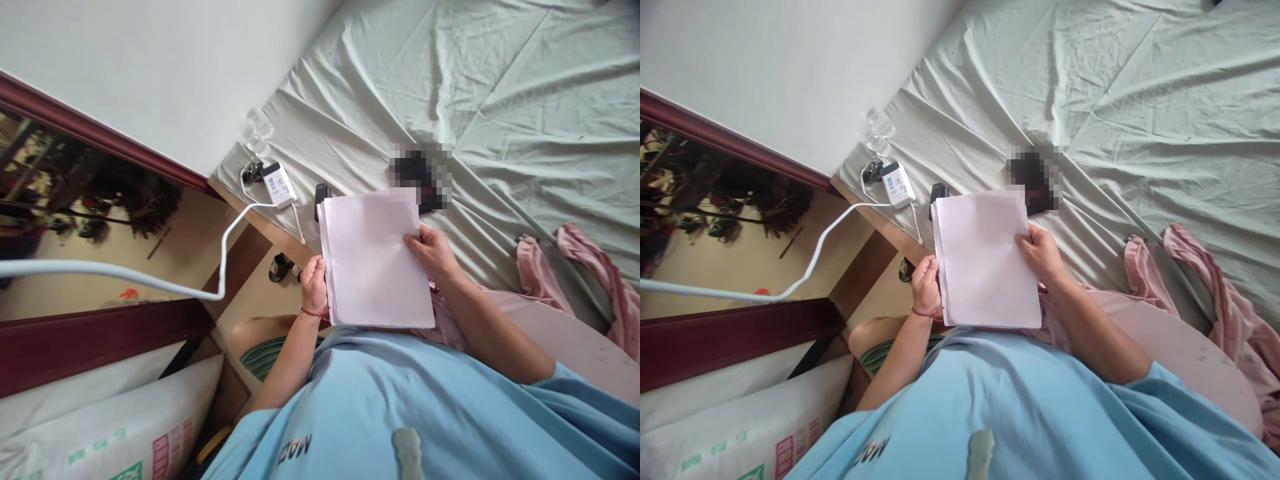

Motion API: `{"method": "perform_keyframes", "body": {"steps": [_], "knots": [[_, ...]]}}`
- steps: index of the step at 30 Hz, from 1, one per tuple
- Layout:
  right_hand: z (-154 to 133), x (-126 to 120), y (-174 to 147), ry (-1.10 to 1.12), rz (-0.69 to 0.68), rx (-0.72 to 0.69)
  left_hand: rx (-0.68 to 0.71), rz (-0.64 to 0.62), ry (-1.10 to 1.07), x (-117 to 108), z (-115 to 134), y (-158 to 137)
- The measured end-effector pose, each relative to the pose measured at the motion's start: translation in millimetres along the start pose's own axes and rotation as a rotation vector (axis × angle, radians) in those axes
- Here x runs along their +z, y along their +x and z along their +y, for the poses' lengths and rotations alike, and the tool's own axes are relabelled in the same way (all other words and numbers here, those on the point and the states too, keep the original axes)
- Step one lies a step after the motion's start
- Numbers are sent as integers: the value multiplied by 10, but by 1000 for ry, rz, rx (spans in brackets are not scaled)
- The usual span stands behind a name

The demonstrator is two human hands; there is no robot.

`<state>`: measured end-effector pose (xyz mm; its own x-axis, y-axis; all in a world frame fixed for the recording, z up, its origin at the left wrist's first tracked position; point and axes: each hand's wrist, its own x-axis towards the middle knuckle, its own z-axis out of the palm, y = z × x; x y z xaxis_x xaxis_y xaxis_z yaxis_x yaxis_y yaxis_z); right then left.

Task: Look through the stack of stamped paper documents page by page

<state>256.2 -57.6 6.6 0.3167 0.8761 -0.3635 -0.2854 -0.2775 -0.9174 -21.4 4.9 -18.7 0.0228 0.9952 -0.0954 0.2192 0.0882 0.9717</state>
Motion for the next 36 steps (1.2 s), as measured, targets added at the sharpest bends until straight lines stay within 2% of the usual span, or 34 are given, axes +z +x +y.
{"method": "perform_keyframes", "body": {"steps": [11, 15, 17, 22, 26, 29, 34, 36], "knots": [[51, 8, 5, 29, -17, 2, 37, -34, 106, -25, 25, -33], [65, 5, 14, 25, -32, -3, 94, -49, 204, -40, 32, -35], [56, -7, 13, -70, -5, -48, 132, -56, 265, -45, 46, -28], [-39, -58, -19, -565, 156, -258, 162, -55, 355, -38, 110, -4], [-126, -125, -34, -687, 228, -313, 163, -30, 372, -27, 130, 9], [-162, -190, -22, -578, 262, -279, 153, -28, 368, -34, 112, 14], [-214, -273, 20, -67, 269, -160, 163, -34, 393, -36, 136, 19], [-247, -299, 41, 68, 277, -134, 164, -27, 408, -22, 179, 19]]}}
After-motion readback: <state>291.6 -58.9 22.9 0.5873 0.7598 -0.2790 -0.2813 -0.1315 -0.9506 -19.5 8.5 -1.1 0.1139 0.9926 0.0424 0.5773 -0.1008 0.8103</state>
